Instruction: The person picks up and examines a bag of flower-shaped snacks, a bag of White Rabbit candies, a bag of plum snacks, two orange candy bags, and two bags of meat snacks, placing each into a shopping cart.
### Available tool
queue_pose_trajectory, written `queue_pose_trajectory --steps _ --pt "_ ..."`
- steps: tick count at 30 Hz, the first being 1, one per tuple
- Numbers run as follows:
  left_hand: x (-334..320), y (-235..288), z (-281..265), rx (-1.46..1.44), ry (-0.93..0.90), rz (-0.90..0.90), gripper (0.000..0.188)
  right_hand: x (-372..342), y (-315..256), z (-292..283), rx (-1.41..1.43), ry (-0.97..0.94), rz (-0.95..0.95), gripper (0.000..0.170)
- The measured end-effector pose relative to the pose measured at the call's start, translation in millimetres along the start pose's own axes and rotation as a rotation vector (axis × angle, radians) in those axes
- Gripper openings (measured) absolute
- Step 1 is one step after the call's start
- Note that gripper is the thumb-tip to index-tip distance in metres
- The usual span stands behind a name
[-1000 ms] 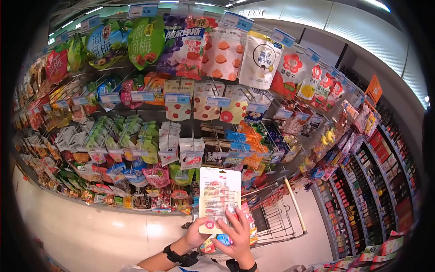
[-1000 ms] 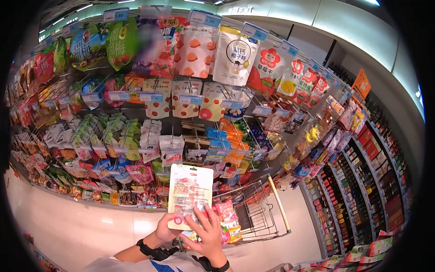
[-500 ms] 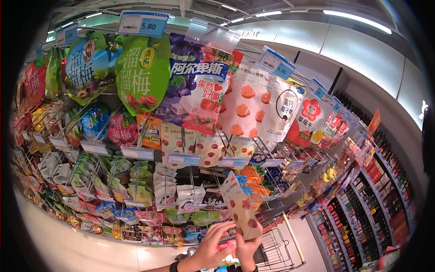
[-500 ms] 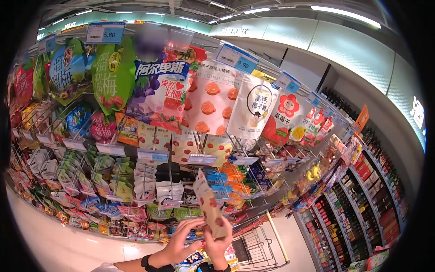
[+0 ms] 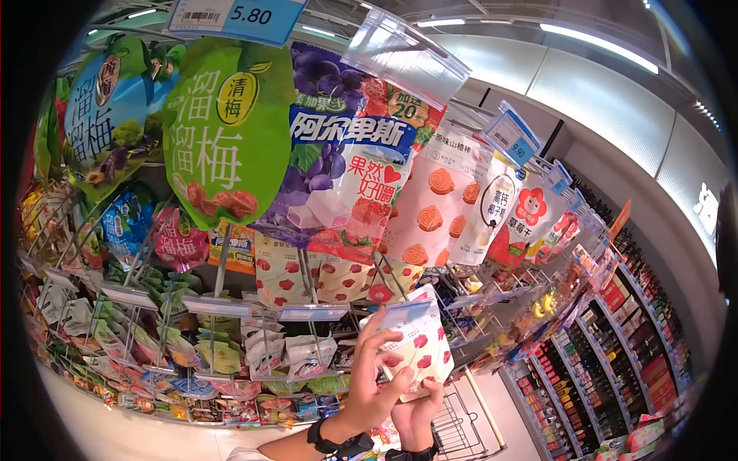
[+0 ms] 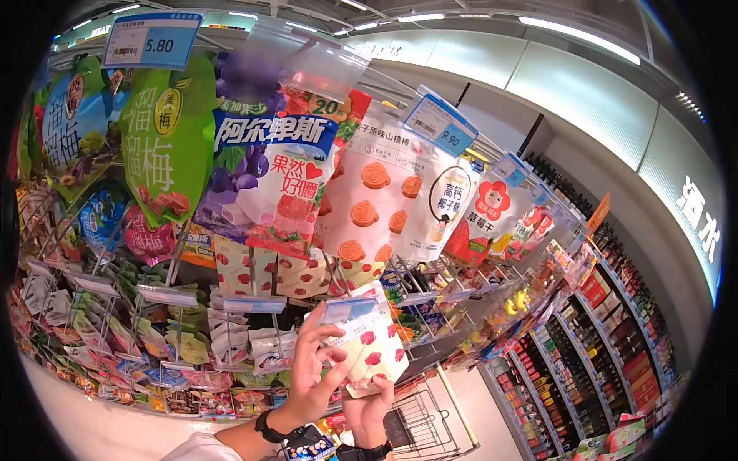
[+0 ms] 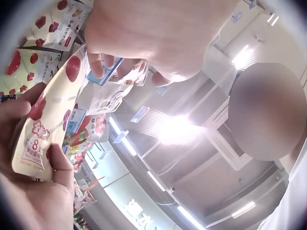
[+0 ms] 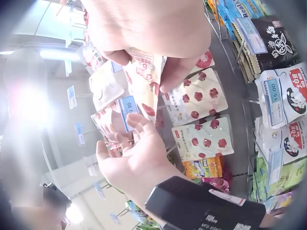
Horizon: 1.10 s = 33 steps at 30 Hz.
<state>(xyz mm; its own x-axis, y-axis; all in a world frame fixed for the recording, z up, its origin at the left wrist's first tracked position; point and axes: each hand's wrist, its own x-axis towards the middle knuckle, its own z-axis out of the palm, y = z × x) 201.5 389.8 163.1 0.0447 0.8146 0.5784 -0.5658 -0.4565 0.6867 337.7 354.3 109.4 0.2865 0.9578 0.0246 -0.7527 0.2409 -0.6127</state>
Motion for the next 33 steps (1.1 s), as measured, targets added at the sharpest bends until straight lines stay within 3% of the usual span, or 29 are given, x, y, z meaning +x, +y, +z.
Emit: queue_pose_trajectory --steps 5,8,9,12,14,16,17,18,20,22,25,28,29,30,32,33 --pt "-6 -9 4 0.034 -0.027 0.018 0.047 15 6 -6 0.000 -0.025 -0.056 0.075" --pt "-8 -16 6 0.055 -0.038 0.013 0.047 25 8 -12 -0.040 -0.113 0.081 0.063" --pt "-13 -18 3 0.045 -0.063 -0.065 0.048 24 13 -12 -0.070 -0.026 0.050 0.056" --pt "-13 -20 10 0.040 -0.004 -0.038 0.048 15 15 17 -0.233 0.086 0.001 0.053" --pt "-18 -27 7 0.050 -0.027 -0.051 0.050 20 20 -5 -0.203 0.091 0.022 0.043" --pt "-21 -24 9 0.100 0.007 -0.042 0.053 39 29 -50 -0.199 -0.120 0.229 0.032" --pt "-21 -25 10 0.125 0.012 -0.001 0.053 39 42 -18 -0.191 0.068 0.105 0.028" --pt "-25 -30 6 0.125 -0.008 -0.018 0.053 36 32 20 -0.292 0.219 0.154 0.035" --pt "-39 -45 -6 0.221 0.067 0.009 0.044 54 40 -19 -0.583 0.108 0.330 0.038" --pt "-50 -52 -15 0.269 0.047 -0.001 0.046 56 32 -6 -0.384 -0.021 0.363 0.047" --pt "-65 -59 -25 0.449 0.036 -0.007 0.045 45 20 -27 -0.278 -0.055 0.343 0.065" --pt "-100 -83 -41 0.635 -0.099 -0.221 0.046 21 20 -95 -0.318 0.119 0.297 0.048" --pt "-104 -79 -39 0.711 -0.236 -0.382 0.046 7 22 -128 -0.334 0.167 0.282 0.041" --pt "-118 -94 -51 0.941 -0.492 -0.344 0.046 -8 22 -163 -0.436 0.232 0.296 0.038" --pt "-153 -113 -70 0.951 -0.912 -0.478 0.048 -45 32 -247 -0.537 0.374 0.307 0.028" --pt "-179 -127 -82 0.974 -1.021 -0.493 0.050 -65 34 -286 -0.620 0.475 0.338 0.028"
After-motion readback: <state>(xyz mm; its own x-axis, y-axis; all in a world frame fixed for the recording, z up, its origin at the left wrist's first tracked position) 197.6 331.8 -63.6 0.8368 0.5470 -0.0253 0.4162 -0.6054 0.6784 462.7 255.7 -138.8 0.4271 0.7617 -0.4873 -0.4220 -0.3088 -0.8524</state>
